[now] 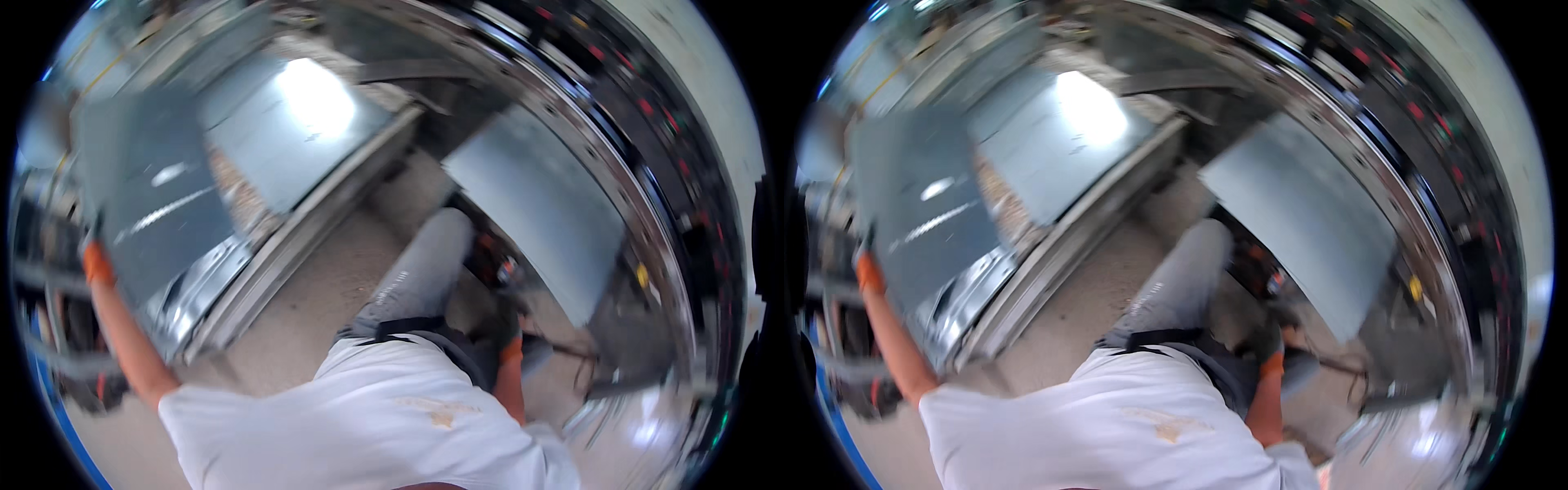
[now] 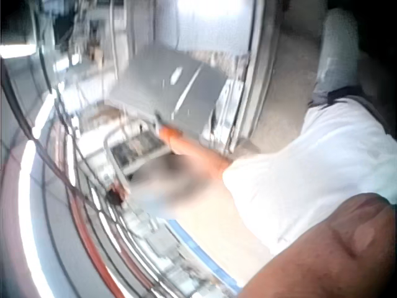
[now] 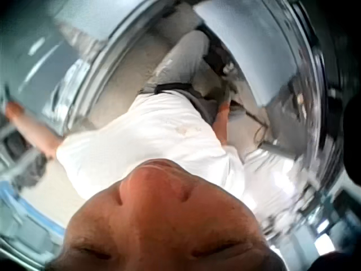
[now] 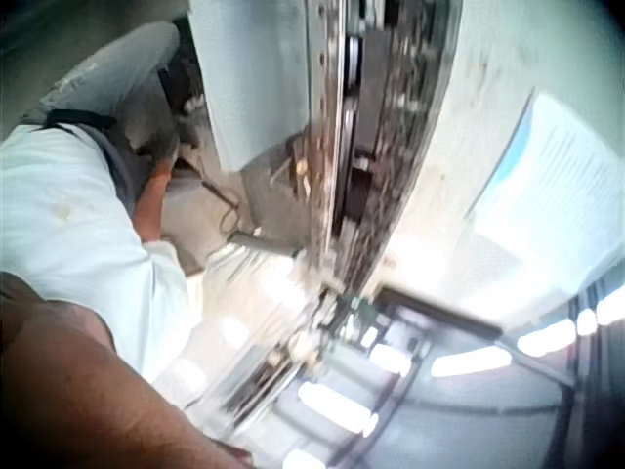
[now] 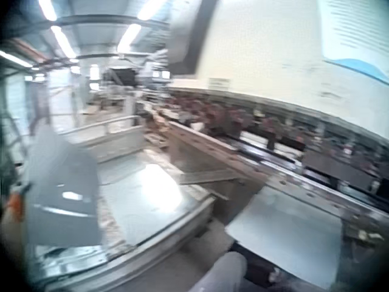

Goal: The person sits on the floor and repeatedly picks up perforated metal panels from a stack, places them into a machine, and then stacks them back. The person wears gloves and handles the panels with both hands.

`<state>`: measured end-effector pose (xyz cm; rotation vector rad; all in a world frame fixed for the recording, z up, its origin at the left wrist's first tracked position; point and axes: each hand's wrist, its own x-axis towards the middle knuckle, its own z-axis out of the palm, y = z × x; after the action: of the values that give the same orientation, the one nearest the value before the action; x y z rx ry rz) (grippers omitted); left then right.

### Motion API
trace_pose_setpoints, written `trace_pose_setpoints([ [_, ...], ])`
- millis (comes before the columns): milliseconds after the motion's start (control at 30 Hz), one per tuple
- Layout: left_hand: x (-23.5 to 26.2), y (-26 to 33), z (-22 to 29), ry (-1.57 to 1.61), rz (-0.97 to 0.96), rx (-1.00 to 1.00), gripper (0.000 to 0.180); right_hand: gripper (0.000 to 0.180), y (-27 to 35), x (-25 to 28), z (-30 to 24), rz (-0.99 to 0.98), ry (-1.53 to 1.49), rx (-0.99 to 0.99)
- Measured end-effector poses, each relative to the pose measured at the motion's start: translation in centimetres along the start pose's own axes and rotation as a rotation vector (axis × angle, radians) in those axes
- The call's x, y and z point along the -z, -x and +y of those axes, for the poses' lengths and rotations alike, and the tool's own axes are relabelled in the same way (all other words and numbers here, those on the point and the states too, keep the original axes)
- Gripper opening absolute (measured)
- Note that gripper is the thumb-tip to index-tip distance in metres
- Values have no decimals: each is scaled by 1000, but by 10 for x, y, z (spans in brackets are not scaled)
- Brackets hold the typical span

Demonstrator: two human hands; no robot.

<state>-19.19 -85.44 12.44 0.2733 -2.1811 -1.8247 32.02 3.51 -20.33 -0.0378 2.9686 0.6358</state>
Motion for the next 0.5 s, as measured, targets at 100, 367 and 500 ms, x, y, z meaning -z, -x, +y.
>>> trace_pose_setpoints([
  [100, 100, -67, 21, -880, 367, 279, 58, 25, -6, -63, -30, 82, -329, -76],
  [367, -185, -68, -208, -1193, -21, -30, 90, 9, 28, -113, -54, 185, -163, -343],
  [500, -188, 0, -278, -1626, 26, 18, 81, 10, 32, -61, -24, 220, -538, -428],
])
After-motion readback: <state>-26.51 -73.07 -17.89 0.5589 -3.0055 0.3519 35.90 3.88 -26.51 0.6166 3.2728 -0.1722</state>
